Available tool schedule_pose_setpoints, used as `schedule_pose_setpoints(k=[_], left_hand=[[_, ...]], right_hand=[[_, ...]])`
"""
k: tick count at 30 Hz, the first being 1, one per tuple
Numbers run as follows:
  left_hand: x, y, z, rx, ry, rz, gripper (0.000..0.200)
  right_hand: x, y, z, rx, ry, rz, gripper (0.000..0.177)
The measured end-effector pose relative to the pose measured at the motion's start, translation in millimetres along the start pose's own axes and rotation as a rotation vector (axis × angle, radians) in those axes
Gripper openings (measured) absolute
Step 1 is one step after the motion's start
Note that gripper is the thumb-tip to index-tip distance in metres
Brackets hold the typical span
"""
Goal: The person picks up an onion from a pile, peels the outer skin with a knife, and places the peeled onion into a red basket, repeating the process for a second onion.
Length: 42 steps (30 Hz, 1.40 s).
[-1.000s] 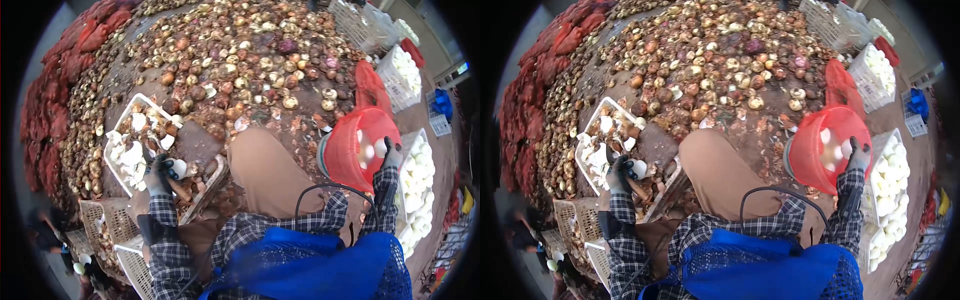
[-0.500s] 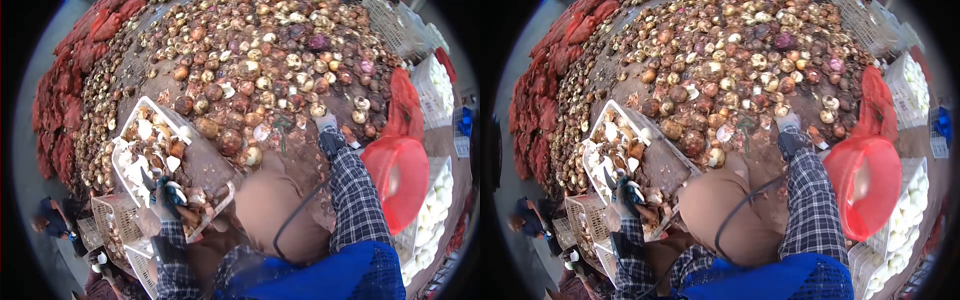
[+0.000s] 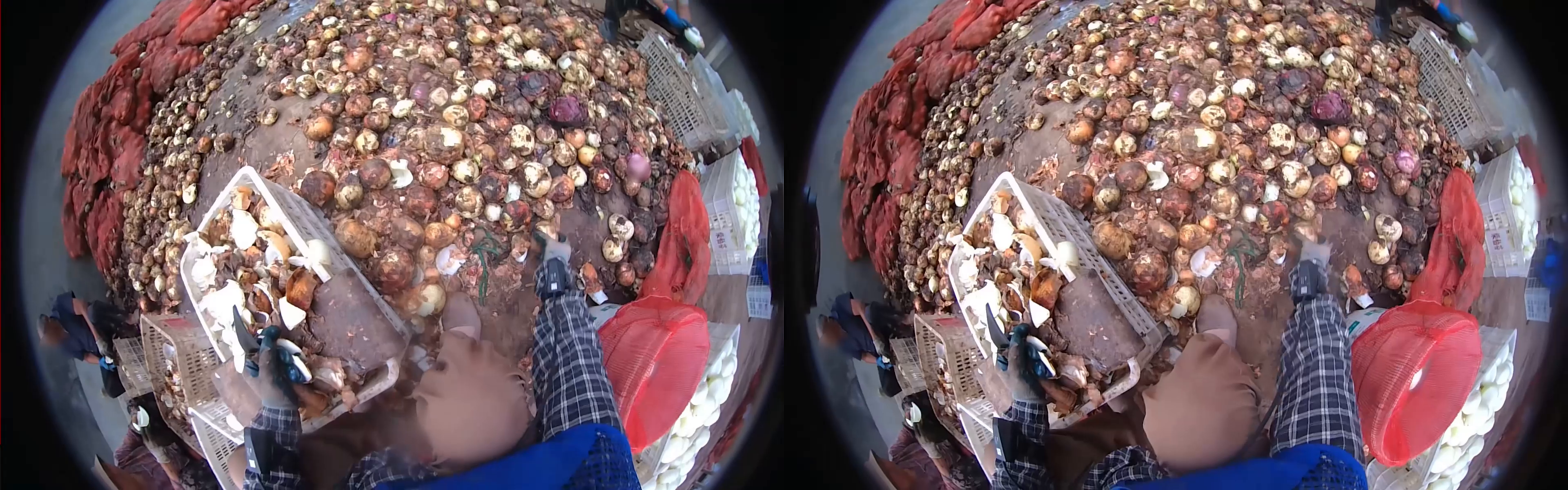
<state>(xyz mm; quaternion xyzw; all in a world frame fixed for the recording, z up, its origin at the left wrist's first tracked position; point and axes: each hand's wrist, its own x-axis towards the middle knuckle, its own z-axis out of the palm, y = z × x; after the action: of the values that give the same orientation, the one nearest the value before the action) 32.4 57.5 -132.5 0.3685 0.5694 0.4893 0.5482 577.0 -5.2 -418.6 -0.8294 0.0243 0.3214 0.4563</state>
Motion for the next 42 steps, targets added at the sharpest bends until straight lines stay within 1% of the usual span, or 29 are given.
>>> schedule_pose_setpoints(k=[2, 3, 4, 5, 6, 8, 9, 10, 11, 12, 14, 15, 16, 18, 19, 20, 22, 23, 24, 26, 27, 28, 30, 31, 34, 35, 38, 39, 42], left_hand=[[6.5, -11.6, -11.5, 0.079, -0.025, 0.075, 0.036], [4.7, -5.8, -4.4, 0.058, -0.043, 0.090, 0.035], [0.2, 0.3, 3.3, -0.060, -0.062, 0.051, 0.032], [1.6, -0.5, 2.6, -0.017, -0.014, 0.035, 0.030], [2.9, -1.7, 2.8, 0.017, 0.033, 0.024, 0.028], [-1.6, 1.0, 7.5, 0.012, 0.027, 0.026, 0.026], [-2.2, -8.4, 4.2, 0.140, 0.059, 0.075, 0.028], [-9.8, -3.6, 7.4, 0.372, -0.014, 0.229, 0.037], [-16.7, 4.7, 11.2, 0.628, -0.156, 0.408, 0.040], [-25.0, 19.3, 17.1, 0.891, -0.293, 0.581, 0.044], [-36.2, 33.9, 22.6, 1.199, -0.431, 0.572, 0.049], [-31.2, 30.2, 19.5, 1.264, -0.432, 0.505, 0.048], [-28.9, 28.9, 17.0, 1.241, -0.332, 0.457, 0.049], [0.3, 13.9, -0.4, 1.052, -0.167, 0.474, 0.050], [4.3, 21.5, -4.9, 1.069, -0.073, 0.375, 0.052], [7.4, 27.8, -6.1, 1.082, 0.014, 0.273, 0.054], [-6.8, 56.6, -7.8, 0.777, 0.012, 0.230, 0.058], [-4.5, 50.4, -10.5, 0.684, 0.047, 0.141, 0.053], [-25.7, 78.0, -7.0, 0.528, -0.003, -0.040, 0.046], [-38.2, 49.0, -16.4, 0.608, 0.030, 0.113, 0.039], [-45.2, 24.6, -18.1, 0.572, 0.021, 0.182, 0.038], [-67.2, 35.3, -10.1, 0.507, -0.029, 0.031, 0.040], [-86.6, 11.4, -4.2, 0.727, 0.010, 0.228, 0.042], [-90.8, 5.7, -1.3, 0.666, -0.059, 0.156, 0.043], [-95.7, 17.2, 8.8, 0.823, -0.090, 0.174, 0.045], [-91.7, 8.3, 11.9, 0.961, -0.122, 0.229, 0.047], [-92.2, 17.4, 20.3, 1.075, -0.296, 0.166, 0.049], [-89.3, 19.6, 21.0, 1.087, -0.367, 0.087, 0.050], [-85.1, 15.9, 18.5, 1.114, -0.317, 0.159, 0.050]], right_hand=[[-26.3, 3.9, 12.0, 0.780, -0.278, 0.242, 0.064], [-53.4, -12.4, 16.0, 0.940, -0.425, 0.252, 0.062], [-82.9, -28.2, 13.4, 1.097, -0.570, 0.269, 0.059], [-116.0, -49.6, 11.5, 1.254, -0.716, 0.285, 0.057], [-136.5, -65.5, 13.1, 1.236, -0.808, 0.229, 0.058], [-169.5, -105.9, 14.8, 1.194, -1.029, 0.142, 0.060], [-186.4, -127.9, 14.4, 1.169, -1.150, 0.115, 0.060], [-205.6, -151.8, 12.1, 1.149, -1.290, 0.134, 0.057], [-226.6, -173.9, 9.9, 1.121, -1.431, 0.158, 0.055], [-250.9, -193.8, 8.2, 1.060, -1.449, 0.120, 0.054], [-296.2, -228.1, 4.1, 0.939, -1.476, 0.035, 0.054], [-311.9, -240.9, 7.0, 0.843, -1.508, -0.098, 0.054], [-337.9, -255.5, 5.7, 0.650, -1.438, -0.242, 0.056], [-360.6, -279.4, 6.3, 0.235, -1.543, -0.437, 0.058], [-393.5, -283.6, 6.3, 0.108, -1.391, -0.501, 0.060], [-411.2, -283.4, 12.5, -0.001, -1.396, -0.486, 0.063], [-424.0, -264.1, 32.4, -0.280, -1.353, -0.672, 0.067], [-428.0, -246.7, 43.4, -0.425, -1.264, -0.859, 0.073], [-424.4, -228.5, 55.6, -0.663, -1.110, -1.084, 0.076], [-443.4, -200.7, 67.4, -0.905, -0.990, -1.241, 0.077], [-450.6, -190.3, 71.8, -1.090, -0.909, -1.286, 0.080], [-446.3, -182.2, 74.4, -0.986, -0.965, -1.256, 0.082], [-431.6, -168.3, 78.5, -0.778, -1.050, -1.190, 0.085], [-430.0, -165.3, 77.3, -0.755, -1.057, -1.164, 0.091], [-423.0, -158.6, 82.7, -0.733, -1.012, -1.240, 0.094], [-421.5, -158.9, 83.4, -0.719, -1.040, -1.270, 0.096], [-427.4, -159.3, 85.8, -0.748, -1.029, -1.286, 0.096], [-436.2, -160.7, 85.5, -0.770, -1.003, -1.274, 0.095], [-439.4, -161.6, 91.9, -0.781, -1.009, -1.251, 0.097]])
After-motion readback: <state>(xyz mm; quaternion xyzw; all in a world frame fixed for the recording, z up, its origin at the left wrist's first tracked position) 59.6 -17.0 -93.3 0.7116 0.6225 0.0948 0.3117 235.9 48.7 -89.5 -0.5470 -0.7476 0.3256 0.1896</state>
